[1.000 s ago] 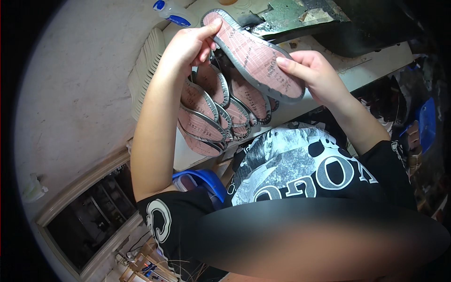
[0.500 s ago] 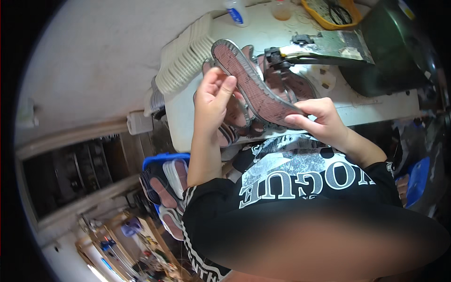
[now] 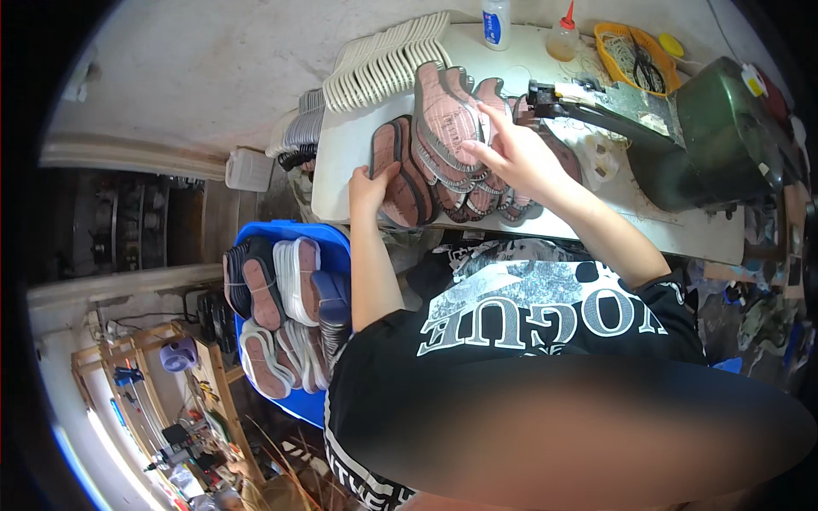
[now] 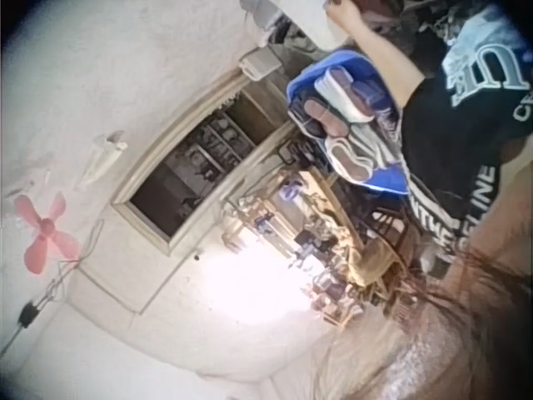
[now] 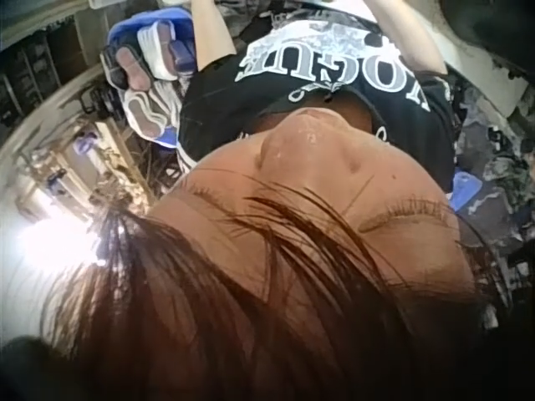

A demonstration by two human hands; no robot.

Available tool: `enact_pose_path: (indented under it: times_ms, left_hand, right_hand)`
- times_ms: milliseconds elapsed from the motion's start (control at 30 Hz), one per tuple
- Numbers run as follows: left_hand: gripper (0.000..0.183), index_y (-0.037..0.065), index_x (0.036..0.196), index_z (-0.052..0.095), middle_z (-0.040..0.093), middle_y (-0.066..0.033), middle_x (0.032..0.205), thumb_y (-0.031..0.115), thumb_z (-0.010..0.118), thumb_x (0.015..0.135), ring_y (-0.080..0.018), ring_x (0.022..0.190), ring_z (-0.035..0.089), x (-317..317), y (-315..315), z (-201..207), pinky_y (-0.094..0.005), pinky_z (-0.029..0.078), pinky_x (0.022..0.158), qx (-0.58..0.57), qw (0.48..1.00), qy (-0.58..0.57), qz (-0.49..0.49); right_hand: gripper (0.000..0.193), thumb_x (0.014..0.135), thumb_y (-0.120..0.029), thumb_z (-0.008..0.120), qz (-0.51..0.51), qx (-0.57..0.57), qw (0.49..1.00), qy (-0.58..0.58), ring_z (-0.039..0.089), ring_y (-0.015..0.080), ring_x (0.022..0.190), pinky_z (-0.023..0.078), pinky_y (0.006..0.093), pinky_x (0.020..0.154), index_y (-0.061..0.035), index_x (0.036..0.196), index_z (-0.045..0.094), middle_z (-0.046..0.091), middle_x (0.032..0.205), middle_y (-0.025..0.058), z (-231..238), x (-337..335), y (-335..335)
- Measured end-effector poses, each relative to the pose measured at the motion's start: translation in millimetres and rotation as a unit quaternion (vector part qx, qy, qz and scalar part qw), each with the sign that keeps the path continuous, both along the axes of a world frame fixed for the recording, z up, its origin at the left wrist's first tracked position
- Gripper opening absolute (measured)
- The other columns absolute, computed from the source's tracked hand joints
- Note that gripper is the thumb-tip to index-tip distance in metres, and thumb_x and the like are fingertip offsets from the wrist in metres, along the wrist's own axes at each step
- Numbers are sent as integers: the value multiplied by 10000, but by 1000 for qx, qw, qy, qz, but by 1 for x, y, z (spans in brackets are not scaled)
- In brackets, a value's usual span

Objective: The recorder is inspecting and organizing shoe insoles in a workshop setting.

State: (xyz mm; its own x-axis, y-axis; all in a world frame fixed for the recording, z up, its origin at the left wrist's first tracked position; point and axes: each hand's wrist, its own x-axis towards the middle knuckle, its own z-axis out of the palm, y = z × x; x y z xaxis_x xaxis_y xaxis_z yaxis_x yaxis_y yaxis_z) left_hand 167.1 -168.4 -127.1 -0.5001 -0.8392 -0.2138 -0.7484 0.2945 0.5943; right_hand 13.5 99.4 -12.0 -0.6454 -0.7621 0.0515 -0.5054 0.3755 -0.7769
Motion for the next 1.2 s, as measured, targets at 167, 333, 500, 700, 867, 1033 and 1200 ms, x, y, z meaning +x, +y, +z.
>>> enact_pose_path:
  times_ms: [167, 333, 500, 700, 867, 1033, 1200]
  left_hand:
    - [746, -81, 1095, 556, 634, -217, 1019, 479, 793, 664, -287, 960, 614, 11, -18, 8, -362, 480, 826, 1, 992, 121, 18]
    - [406, -39, 1005, 581, 627, -93, 877, 318, 687, 844, -154, 795, 597, 14, -16, 84, -280, 478, 710, -120, 974, 190, -5]
    - [283, 3, 1083, 559, 637, -59, 959, 179, 654, 882, -114, 840, 605, -1, 49, 167, -249, 492, 738, 301, 806, 501, -100]
    - [286, -20, 1078, 549, 643, -75, 1001, 127, 676, 868, -99, 864, 606, -86, 163, 180, -245, 502, 773, 565, 648, 397, -322]
    - [218, -10, 1035, 549, 636, -52, 952, 109, 651, 884, -73, 817, 591, -99, 173, 168, -223, 490, 757, 561, 653, 361, -358]
    - [224, -5, 1028, 534, 641, -61, 909, 125, 649, 886, -82, 754, 605, -102, 183, 177, -222, 500, 695, 508, 684, 397, -341]
    - [219, -14, 1027, 531, 643, -63, 922, 128, 637, 898, -80, 764, 605, -113, 187, 176, -219, 499, 703, 525, 683, 381, -337]
  right_hand:
    - [592, 883, -354, 632, 77, -37, 996, -13, 511, 168, 548, 427, 303, 562, -34, 1341, 438, 544, 622, 76, 33, -7, 57]
    - [275, 863, -133, 656, 198, 54, 978, -20, 495, 99, 523, 399, 247, 500, -14, 1110, 628, 552, 595, 37, 82, -14, 121]
    - [186, 907, -102, 569, 171, -69, 940, -286, 611, 109, 595, 502, 225, 529, 36, 1003, 650, 604, 641, 46, 97, -9, 125]
    - [209, 880, -131, 643, 151, -283, 857, -404, 652, 148, 723, 541, 273, 632, 15, 1028, 621, 660, 835, 82, 23, -13, 74]
    - [213, 865, -70, 653, 104, -311, 889, -321, 675, 170, 720, 567, 283, 604, 10, 1059, 616, 677, 855, 97, 2, -22, 69]
    - [227, 884, -41, 616, 190, -342, 826, -405, 688, 214, 788, 601, 302, 629, 60, 1086, 601, 674, 936, 147, 32, -23, 85]
    - [232, 881, -68, 630, 185, -369, 792, -449, 689, 211, 754, 604, 291, 617, 77, 1062, 608, 676, 912, 141, 22, -32, 82]
